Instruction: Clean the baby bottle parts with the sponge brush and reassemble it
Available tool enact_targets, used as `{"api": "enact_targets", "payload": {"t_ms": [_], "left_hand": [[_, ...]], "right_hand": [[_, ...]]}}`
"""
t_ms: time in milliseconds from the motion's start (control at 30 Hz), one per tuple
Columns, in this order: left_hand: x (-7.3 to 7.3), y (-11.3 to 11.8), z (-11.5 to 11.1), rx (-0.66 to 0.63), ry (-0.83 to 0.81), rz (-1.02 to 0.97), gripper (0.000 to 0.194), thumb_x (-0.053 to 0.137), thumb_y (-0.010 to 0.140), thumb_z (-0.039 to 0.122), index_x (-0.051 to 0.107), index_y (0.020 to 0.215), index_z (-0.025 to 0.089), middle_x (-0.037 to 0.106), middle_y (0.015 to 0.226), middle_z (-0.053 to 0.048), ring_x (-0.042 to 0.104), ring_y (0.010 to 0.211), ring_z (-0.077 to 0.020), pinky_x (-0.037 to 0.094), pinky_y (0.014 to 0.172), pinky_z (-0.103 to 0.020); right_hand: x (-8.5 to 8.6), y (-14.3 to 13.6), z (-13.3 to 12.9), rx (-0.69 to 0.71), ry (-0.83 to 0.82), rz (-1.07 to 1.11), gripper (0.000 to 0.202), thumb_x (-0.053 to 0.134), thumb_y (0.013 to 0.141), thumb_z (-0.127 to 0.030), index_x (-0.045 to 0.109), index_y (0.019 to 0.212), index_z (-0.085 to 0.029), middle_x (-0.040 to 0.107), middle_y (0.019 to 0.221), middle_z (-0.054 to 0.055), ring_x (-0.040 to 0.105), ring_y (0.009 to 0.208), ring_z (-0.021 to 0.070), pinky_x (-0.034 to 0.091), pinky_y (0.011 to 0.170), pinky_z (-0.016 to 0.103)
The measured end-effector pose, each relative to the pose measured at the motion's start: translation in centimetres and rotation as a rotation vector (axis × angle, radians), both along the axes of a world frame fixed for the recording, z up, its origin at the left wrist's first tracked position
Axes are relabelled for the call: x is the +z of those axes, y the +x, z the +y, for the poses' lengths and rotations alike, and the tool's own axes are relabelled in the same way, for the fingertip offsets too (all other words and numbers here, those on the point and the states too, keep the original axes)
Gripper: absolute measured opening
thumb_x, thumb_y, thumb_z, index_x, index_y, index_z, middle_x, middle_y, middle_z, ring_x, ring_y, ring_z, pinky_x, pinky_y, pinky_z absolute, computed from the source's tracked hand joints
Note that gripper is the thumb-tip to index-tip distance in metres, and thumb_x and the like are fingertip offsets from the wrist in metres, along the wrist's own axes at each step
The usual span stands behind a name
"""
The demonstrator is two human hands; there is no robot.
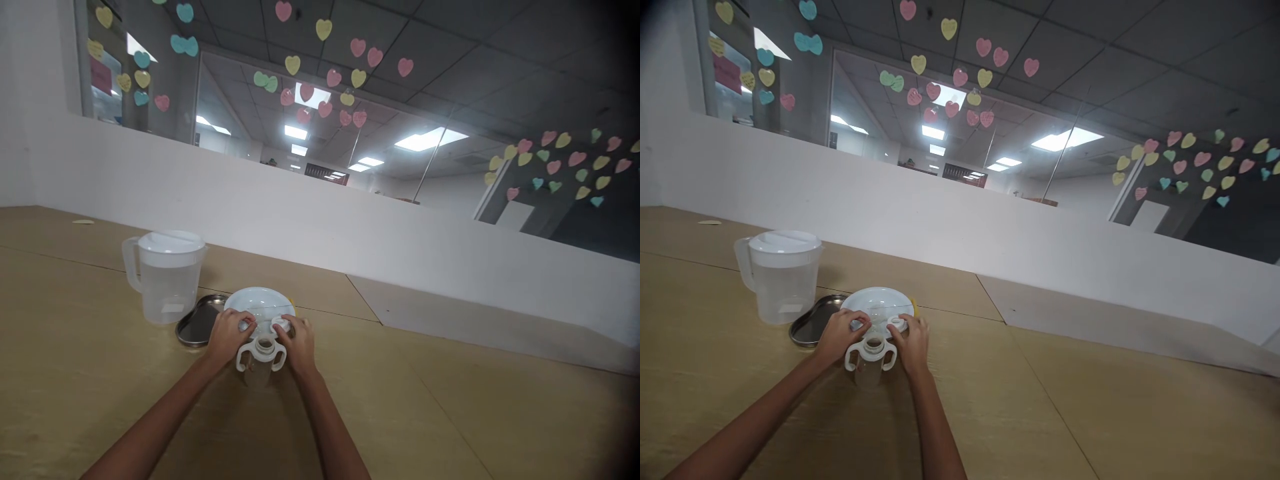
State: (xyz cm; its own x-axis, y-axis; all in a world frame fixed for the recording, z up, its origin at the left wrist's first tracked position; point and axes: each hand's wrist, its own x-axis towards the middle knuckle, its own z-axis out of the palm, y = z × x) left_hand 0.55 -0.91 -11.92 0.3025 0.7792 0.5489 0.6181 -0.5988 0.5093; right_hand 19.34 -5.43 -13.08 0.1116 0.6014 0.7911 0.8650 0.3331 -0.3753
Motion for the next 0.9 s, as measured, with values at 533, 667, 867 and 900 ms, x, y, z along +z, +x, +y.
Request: {"api": "enact_targets", "payload": {"t_ms": [533,667,867,900], "left_hand": [[-0.4,0.1,-0.3,0.111,0.17,0.113,0.024,0.046,0.085,0.028,0.069,0.083,0.023,0.068,0.094,-0.004,0.056,0.096,-0.0229,0.032,0.089,-0.041],[-0.7,0.1,-0.4,0.158,0.208,0.117,0.025,0.045,0.086,0.032,0.069,0.085,0.025,0.064,0.107,-0.005,0.051,0.106,-0.0255,0.03,0.093,-0.046],[-0.5,0.0,-0.4,0.116,0.231,0.082,0.024,0.044,0.088,0.031,0.067,0.092,0.024,0.063,0.108,-0.005,0.051,0.106,-0.0238,0.03,0.094,-0.046],[0.0,-0.1,-0.5,0.119,0.25,0.062,0.023,0.044,0.088,0.03,0.066,0.092,0.025,0.063,0.108,-0.005,0.052,0.105,-0.0235,0.029,0.094,-0.046]], "right_hand": [[-0.3,-0.7,0.6,-0.057,-0.231,-0.226,0.025,0.041,0.092,-0.036,0.061,0.095,-0.022,0.064,0.079,0.002,0.048,0.077,0.0201,0.027,0.07,0.027],[-0.2,-0.8,0.7,-0.086,-0.219,-0.216,0.021,0.047,0.089,-0.035,0.063,0.086,-0.022,0.064,0.074,0.001,0.047,0.074,0.0202,0.027,0.068,0.027],[-0.6,-0.8,1.1,-0.064,-0.195,-0.239,0.021,0.047,0.089,-0.026,0.065,0.081,-0.021,0.065,0.078,0.001,0.049,0.073,0.0177,0.028,0.073,0.028],[-0.7,-0.7,1.2,-0.061,-0.194,-0.242,0.021,0.047,0.089,-0.024,0.066,0.08,-0.02,0.065,0.079,0.002,0.049,0.073,0.0173,0.028,0.073,0.029]]}}
